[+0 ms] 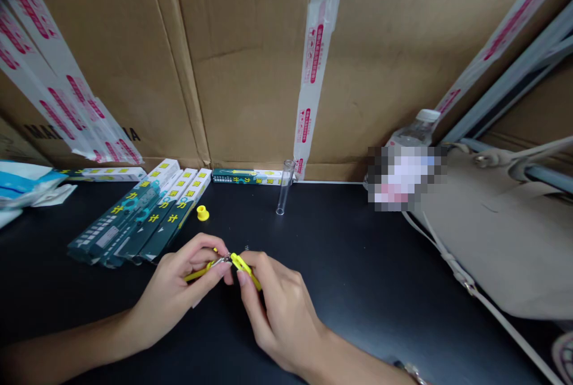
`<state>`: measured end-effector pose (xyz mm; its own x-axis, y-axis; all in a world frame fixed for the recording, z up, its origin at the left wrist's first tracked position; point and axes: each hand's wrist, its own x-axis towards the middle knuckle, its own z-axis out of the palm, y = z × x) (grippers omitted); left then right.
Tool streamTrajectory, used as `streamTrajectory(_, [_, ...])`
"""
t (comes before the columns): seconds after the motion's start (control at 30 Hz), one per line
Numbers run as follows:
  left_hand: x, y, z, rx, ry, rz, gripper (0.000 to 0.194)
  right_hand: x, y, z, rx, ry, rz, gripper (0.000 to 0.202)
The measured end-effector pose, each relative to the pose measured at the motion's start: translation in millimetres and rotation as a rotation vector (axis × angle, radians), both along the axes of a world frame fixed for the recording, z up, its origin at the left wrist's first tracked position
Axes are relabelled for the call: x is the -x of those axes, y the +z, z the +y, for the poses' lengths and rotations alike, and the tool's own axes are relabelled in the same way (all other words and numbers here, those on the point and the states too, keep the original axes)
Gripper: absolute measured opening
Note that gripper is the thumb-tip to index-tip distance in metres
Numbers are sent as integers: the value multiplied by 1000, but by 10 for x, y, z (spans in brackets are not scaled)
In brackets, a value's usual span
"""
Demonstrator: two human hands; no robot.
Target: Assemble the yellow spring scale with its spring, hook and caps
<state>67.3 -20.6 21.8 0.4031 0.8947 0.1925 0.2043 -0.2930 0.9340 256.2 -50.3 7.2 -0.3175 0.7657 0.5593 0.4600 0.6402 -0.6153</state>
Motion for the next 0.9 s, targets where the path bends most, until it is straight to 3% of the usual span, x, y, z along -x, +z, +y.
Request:
streamTrajectory(0.5, [-2, -65, -5, 26, 50, -118, 5, 5, -27, 19, -7, 27, 16, 37])
streamTrajectory(0.77, [-22, -56, -4, 139, 74, -102, 12, 35, -6, 32, 24, 41, 63, 35])
streamTrajectory(0.9, [-21, -34, -6, 105, 74, -71, 9, 42, 4, 40, 50, 42, 74, 33])
